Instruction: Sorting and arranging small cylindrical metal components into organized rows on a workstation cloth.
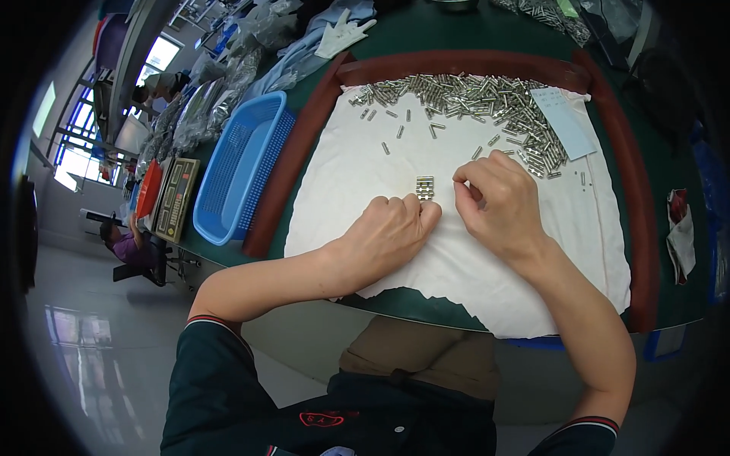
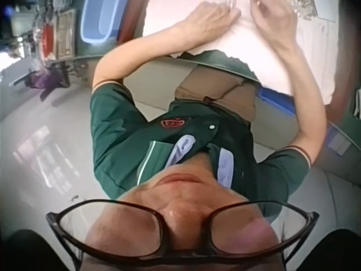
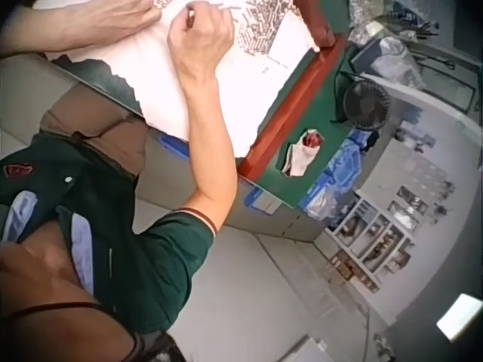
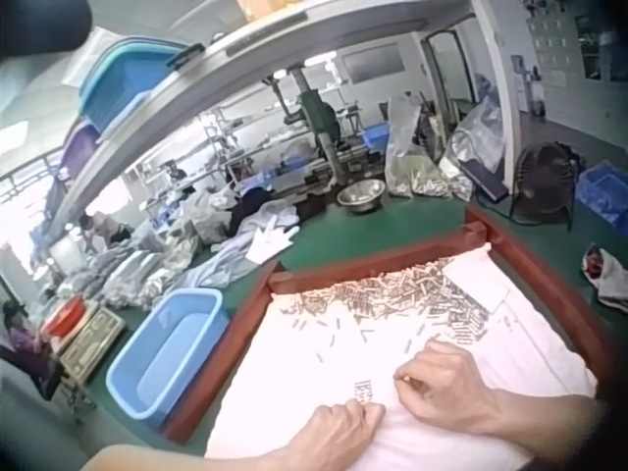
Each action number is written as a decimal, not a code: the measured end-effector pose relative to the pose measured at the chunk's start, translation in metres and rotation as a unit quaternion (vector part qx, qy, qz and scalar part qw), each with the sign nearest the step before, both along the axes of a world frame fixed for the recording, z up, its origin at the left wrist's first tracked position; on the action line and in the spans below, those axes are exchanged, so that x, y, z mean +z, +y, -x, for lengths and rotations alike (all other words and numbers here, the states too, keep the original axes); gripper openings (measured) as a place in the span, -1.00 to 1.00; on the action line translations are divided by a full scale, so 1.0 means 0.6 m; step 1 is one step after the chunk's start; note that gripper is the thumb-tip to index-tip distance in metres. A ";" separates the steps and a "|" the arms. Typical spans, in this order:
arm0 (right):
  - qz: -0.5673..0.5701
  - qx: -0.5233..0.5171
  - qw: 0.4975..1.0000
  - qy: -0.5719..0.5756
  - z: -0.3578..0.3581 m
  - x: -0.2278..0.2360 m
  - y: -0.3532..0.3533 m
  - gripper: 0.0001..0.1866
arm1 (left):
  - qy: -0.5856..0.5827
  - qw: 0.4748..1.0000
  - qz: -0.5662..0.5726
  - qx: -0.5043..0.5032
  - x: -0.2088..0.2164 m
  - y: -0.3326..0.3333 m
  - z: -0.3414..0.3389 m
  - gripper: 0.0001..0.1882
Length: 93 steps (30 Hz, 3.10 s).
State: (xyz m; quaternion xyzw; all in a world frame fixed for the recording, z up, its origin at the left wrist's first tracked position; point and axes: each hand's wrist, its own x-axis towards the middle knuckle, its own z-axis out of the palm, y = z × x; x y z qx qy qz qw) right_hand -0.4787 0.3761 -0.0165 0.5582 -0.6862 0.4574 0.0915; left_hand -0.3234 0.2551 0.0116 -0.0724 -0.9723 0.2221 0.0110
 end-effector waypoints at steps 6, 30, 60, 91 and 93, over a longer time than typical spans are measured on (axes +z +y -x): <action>0.003 -0.002 1.000 -0.019 0.000 0.003 -0.007 -0.92 | -0.026 0.999 -0.039 0.000 0.009 -0.011 0.004 -0.88; -0.006 0.004 1.000 0.018 0.012 0.002 -0.003 -0.92 | 0.169 0.932 -0.186 0.262 0.139 -0.196 -0.081 -0.83; -0.017 -0.017 1.000 -0.014 0.007 0.005 0.000 -0.97 | -0.022 0.982 -0.188 0.027 0.006 -0.057 0.054 -0.86; -0.050 0.012 0.997 0.064 -0.006 -0.010 -0.011 -0.91 | 0.075 0.884 -0.453 0.091 0.009 -0.074 0.011 -0.87; -0.066 0.025 0.995 0.066 -0.015 -0.009 -0.019 -0.88 | 0.079 0.664 -0.719 0.190 0.014 -0.076 0.007 -0.83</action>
